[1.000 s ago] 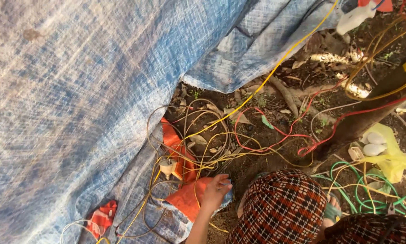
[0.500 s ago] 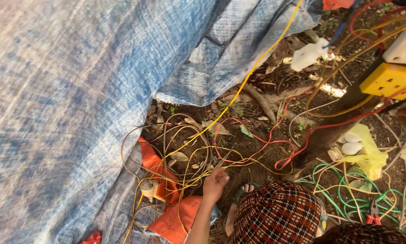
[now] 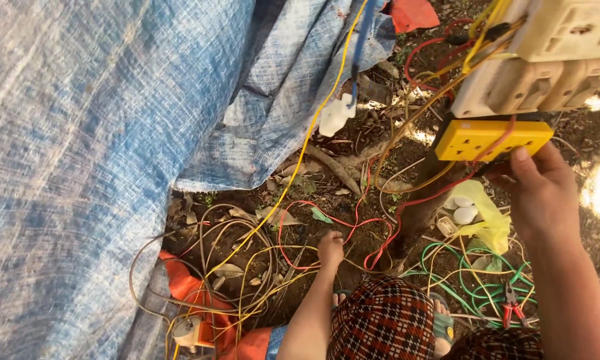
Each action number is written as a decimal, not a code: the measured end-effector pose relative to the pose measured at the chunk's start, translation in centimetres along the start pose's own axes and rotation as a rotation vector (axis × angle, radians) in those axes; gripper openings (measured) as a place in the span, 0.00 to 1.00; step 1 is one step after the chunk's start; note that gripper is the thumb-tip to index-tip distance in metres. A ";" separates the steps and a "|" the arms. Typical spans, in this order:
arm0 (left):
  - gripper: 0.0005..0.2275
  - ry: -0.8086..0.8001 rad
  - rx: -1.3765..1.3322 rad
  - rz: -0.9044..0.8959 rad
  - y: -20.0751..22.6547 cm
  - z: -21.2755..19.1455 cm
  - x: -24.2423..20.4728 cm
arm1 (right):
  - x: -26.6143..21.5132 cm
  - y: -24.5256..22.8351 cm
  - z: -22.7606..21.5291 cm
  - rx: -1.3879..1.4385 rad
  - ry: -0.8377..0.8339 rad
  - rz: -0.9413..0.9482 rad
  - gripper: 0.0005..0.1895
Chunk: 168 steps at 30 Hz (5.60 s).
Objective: The person sits on the ground in front of a wooden post holding wall-mounted sockets and a yellow multi-socket power strip. They insert wire ends into the power strip's sockets, pull and position red and yellow wires, and press connections into place, working on one wire at a time.
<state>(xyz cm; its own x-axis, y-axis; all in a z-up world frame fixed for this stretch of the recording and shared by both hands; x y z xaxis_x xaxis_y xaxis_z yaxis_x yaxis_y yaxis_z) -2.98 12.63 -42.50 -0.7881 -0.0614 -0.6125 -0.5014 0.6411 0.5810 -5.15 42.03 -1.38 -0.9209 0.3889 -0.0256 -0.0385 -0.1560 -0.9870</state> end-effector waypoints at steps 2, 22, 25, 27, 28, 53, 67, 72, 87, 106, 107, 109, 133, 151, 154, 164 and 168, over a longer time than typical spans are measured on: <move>0.11 0.118 -0.009 -0.013 -0.7 -1.3 -0.4 | 0.0 -0.4 0.2 -0.023 -0.001 -0.005 0.17; 0.06 0.392 -1.297 0.183 -2.3 -30.5 -5.8 | -0.3 -0.6 0.9 -0.023 -0.028 -0.041 0.15; 0.07 0.198 -1.115 -0.010 -3.3 -26.1 -3.9 | -0.2 0.0 0.3 0.034 -0.067 -0.052 0.16; 0.08 0.287 -1.201 -0.034 -4.8 -26.6 -3.5 | -0.1 0.4 0.3 0.040 -0.076 -0.055 0.16; 0.08 0.327 -1.245 -0.049 -5.4 -26.4 -3.6 | 0.0 0.5 0.1 0.038 -0.078 -0.056 0.16; 0.06 0.612 0.144 0.138 -9.7 -17.6 2.7 | 6.7 17.2 -19.4 -0.477 -0.101 -0.108 0.15; 0.18 0.304 0.319 -0.520 -10.6 -16.5 8.3 | 1.5 8.4 -11.5 -0.167 -0.100 -0.012 0.25; 0.11 0.341 0.231 -0.604 -10.4 -17.0 8.7 | 1.4 7.9 -10.6 -0.202 -0.107 -0.026 0.28; 0.00 0.054 -0.856 0.355 7.3 -16.8 -7.5 | 0.5 1.5 -1.7 -0.046 -0.084 -0.028 0.27; 0.06 0.234 -0.338 1.209 35.1 -12.6 -23.7 | 1.1 1.4 -0.3 0.086 0.022 -0.003 0.27; 0.05 0.198 -0.389 1.143 35.1 -12.3 -23.5 | 0.9 1.1 -0.3 0.052 0.027 -0.006 0.27; 0.05 0.120 -0.494 1.003 35.0 -11.6 -23.0 | 0.2 0.1 -0.8 -0.024 0.043 -0.006 0.25; 0.07 0.278 -0.472 1.108 34.9 -12.1 -22.1 | 4.6 8.1 -1.3 0.304 0.092 0.408 0.12; 0.05 0.259 -0.396 1.230 34.3 -12.8 -22.8 | 10.1 4.6 2.1 0.565 -0.052 0.144 0.18; 0.07 0.188 -0.519 1.145 33.6 -13.0 -21.8 | 8.0 2.3 4.9 0.884 -0.056 0.266 0.22; 0.07 -0.295 -0.937 1.048 32.9 -10.7 -19.9 | 11.1 7.4 -2.1 0.203 0.195 0.174 0.11; 0.07 -0.295 -0.986 1.030 32.6 -10.3 -19.1 | 10.5 8.9 -4.7 0.357 0.187 0.245 0.11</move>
<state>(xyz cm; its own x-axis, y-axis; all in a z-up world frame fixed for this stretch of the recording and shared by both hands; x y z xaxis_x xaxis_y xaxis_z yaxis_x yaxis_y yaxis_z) -7.93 26.80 -6.31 -0.9030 0.3263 0.2794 0.0967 -0.4795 0.8722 -13.36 49.04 -11.17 -0.8353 0.4529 -0.3116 0.0104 -0.5537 -0.8327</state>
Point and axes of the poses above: each hand's wrist, its own x-axis towards the middle knuckle, its own z-axis out of the palm, y = z × x, the point moved 2 cm from there along x, towards the middle knuckle, and after that the axes turned 6 degrees about x, right-handed, at the moved point
